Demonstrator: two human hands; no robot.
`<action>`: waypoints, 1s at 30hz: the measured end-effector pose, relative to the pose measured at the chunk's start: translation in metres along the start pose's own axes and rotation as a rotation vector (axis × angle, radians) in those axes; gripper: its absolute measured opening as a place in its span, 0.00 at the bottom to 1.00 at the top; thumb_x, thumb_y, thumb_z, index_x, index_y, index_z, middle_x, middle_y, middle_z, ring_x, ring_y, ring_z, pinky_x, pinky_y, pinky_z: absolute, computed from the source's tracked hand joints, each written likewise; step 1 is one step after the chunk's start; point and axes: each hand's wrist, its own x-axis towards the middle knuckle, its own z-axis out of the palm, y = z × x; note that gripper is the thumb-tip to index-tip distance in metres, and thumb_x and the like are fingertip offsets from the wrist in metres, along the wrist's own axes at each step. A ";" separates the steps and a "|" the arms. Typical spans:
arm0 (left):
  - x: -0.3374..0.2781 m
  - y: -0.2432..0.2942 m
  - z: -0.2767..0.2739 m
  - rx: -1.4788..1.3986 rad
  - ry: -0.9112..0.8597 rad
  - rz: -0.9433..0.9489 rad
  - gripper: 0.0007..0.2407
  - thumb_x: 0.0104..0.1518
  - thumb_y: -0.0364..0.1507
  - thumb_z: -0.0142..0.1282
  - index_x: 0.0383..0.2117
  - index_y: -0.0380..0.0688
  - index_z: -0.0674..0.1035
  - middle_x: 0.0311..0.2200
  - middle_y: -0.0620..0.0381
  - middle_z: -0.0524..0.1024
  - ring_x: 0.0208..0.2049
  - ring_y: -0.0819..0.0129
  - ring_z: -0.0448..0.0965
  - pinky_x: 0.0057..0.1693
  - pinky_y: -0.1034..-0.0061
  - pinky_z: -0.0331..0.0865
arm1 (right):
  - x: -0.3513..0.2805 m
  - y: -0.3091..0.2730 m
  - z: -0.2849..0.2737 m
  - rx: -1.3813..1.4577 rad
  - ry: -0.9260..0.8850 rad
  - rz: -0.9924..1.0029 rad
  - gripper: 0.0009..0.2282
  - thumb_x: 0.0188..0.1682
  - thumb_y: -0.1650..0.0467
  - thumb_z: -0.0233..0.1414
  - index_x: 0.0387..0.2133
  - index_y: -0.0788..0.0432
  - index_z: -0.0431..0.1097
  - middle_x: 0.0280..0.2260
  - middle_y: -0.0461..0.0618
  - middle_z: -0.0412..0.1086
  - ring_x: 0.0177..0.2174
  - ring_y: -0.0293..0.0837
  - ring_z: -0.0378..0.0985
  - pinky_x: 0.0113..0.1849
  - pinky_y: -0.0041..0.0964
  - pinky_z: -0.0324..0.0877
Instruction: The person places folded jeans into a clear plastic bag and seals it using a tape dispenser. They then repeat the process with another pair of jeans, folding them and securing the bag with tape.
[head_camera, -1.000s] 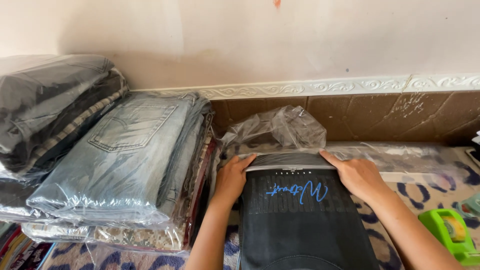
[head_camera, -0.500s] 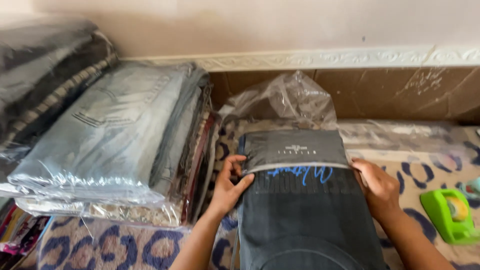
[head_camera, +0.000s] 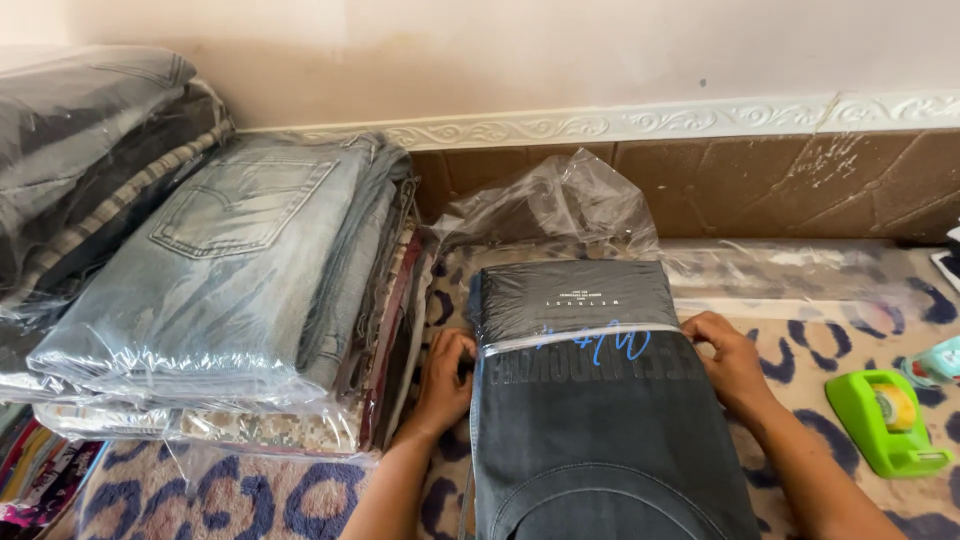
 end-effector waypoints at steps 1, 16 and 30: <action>0.001 -0.002 0.002 0.006 -0.013 0.007 0.14 0.39 0.15 0.58 0.29 0.47 0.72 0.33 0.50 0.71 0.40 0.44 0.72 0.50 0.57 0.66 | -0.001 0.006 0.004 0.029 -0.031 0.017 0.03 0.45 0.74 0.60 0.26 0.58 0.73 0.28 0.51 0.71 0.34 0.51 0.75 0.45 0.48 0.70; -0.005 -0.035 0.030 0.003 0.146 0.016 0.13 0.46 0.19 0.63 0.21 0.46 0.67 0.22 0.55 0.65 0.29 0.53 0.72 0.40 0.68 0.67 | -0.018 0.014 0.010 0.244 -0.198 0.111 0.13 0.47 0.74 0.54 0.47 0.59 0.72 0.43 0.60 0.75 0.45 0.60 0.75 0.52 0.55 0.66; -0.007 0.007 0.031 0.384 -0.023 -0.668 0.07 0.58 0.25 0.37 0.34 0.58 0.68 0.40 0.60 0.80 0.39 0.58 0.76 0.51 0.66 0.57 | -0.013 0.018 0.027 -0.396 -0.056 0.323 0.16 0.42 0.59 0.50 0.45 0.40 0.66 0.31 0.56 0.78 0.37 0.67 0.79 0.37 0.54 0.64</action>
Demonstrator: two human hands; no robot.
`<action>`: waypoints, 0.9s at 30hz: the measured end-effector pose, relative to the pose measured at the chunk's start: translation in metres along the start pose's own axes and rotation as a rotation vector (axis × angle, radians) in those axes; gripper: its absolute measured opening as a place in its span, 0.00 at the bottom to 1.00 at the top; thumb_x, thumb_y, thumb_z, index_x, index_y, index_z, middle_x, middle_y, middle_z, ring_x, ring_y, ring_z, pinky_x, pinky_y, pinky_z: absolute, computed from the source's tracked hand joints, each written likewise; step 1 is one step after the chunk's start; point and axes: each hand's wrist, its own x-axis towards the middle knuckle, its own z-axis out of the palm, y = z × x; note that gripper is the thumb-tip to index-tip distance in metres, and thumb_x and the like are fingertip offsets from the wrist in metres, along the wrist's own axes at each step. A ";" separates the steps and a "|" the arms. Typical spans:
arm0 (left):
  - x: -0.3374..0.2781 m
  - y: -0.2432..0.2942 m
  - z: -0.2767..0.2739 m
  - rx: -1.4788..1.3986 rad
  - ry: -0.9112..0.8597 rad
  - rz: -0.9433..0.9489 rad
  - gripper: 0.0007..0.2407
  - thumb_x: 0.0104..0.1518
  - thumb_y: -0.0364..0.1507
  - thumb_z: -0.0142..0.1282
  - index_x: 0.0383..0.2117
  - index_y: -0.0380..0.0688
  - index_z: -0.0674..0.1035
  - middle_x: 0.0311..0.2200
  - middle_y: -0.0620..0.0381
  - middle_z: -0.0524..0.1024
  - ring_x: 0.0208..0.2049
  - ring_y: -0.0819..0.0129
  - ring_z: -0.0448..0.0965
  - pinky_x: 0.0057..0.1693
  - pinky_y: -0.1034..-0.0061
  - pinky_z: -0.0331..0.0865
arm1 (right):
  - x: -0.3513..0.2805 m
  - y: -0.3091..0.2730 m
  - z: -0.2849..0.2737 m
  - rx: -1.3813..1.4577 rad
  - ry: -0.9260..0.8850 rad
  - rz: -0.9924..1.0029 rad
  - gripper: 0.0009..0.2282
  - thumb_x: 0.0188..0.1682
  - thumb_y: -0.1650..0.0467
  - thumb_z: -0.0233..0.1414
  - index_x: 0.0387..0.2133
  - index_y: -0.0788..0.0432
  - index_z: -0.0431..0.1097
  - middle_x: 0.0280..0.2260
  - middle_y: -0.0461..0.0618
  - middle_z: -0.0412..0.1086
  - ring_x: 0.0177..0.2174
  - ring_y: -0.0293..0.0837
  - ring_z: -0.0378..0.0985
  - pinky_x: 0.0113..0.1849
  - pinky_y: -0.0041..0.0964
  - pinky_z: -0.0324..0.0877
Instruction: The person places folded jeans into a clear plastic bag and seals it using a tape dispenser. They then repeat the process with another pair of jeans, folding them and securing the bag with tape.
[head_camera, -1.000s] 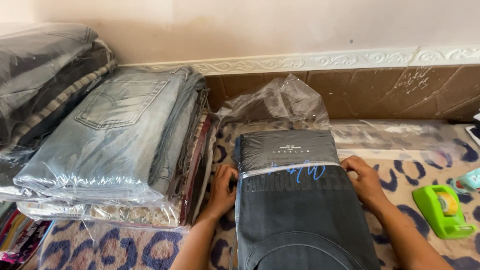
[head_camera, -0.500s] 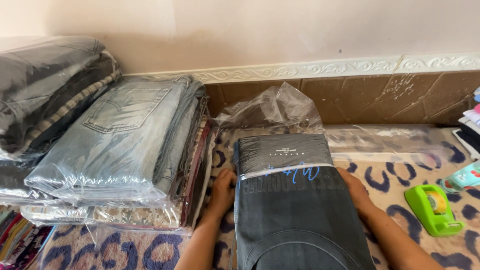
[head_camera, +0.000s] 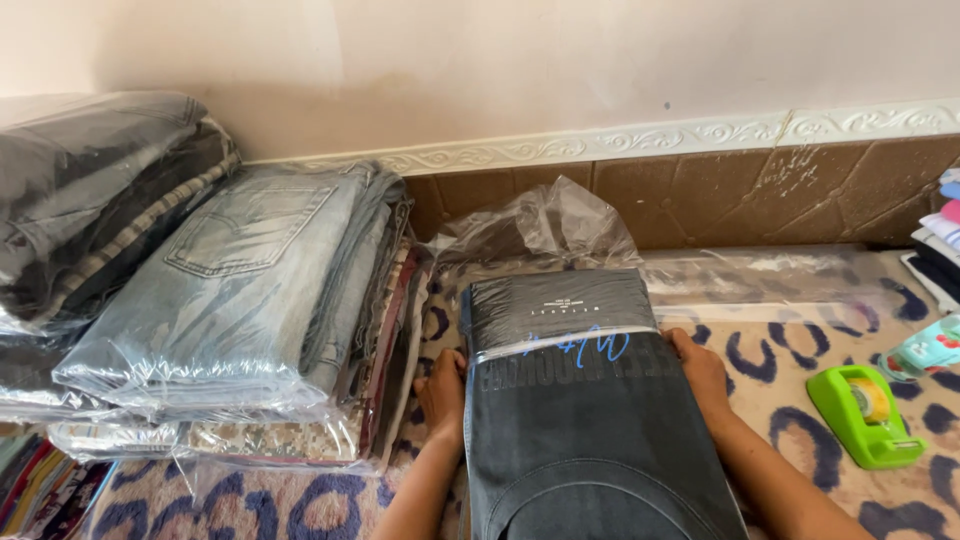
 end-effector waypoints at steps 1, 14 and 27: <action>0.000 0.001 0.001 -0.012 -0.035 -0.076 0.06 0.58 0.27 0.37 0.32 0.59 0.68 0.39 0.61 0.80 0.40 0.59 0.77 0.51 0.66 0.56 | -0.003 -0.005 -0.004 -0.035 -0.025 0.014 0.15 0.41 0.58 0.50 0.43 0.39 0.70 0.34 0.55 0.78 0.39 0.64 0.79 0.38 0.52 0.65; -0.023 -0.006 -0.008 -0.218 -0.127 -0.123 0.10 0.52 0.33 0.59 0.38 0.61 0.71 0.32 0.65 0.82 0.32 0.67 0.80 0.41 0.70 0.67 | 0.005 0.031 -0.023 0.084 -0.282 -0.253 0.02 0.35 0.71 0.62 0.20 0.48 0.80 0.33 0.40 0.83 0.39 0.43 0.80 0.39 0.38 0.72; -0.050 0.005 -0.038 -0.450 -0.103 0.068 0.08 0.52 0.27 0.58 0.27 0.53 0.69 0.16 0.62 0.69 0.19 0.72 0.63 0.30 0.71 0.57 | -0.048 0.037 -0.046 0.164 -0.253 -0.395 0.05 0.33 0.73 0.56 0.21 0.49 0.78 0.26 0.42 0.80 0.27 0.38 0.84 0.33 0.31 0.73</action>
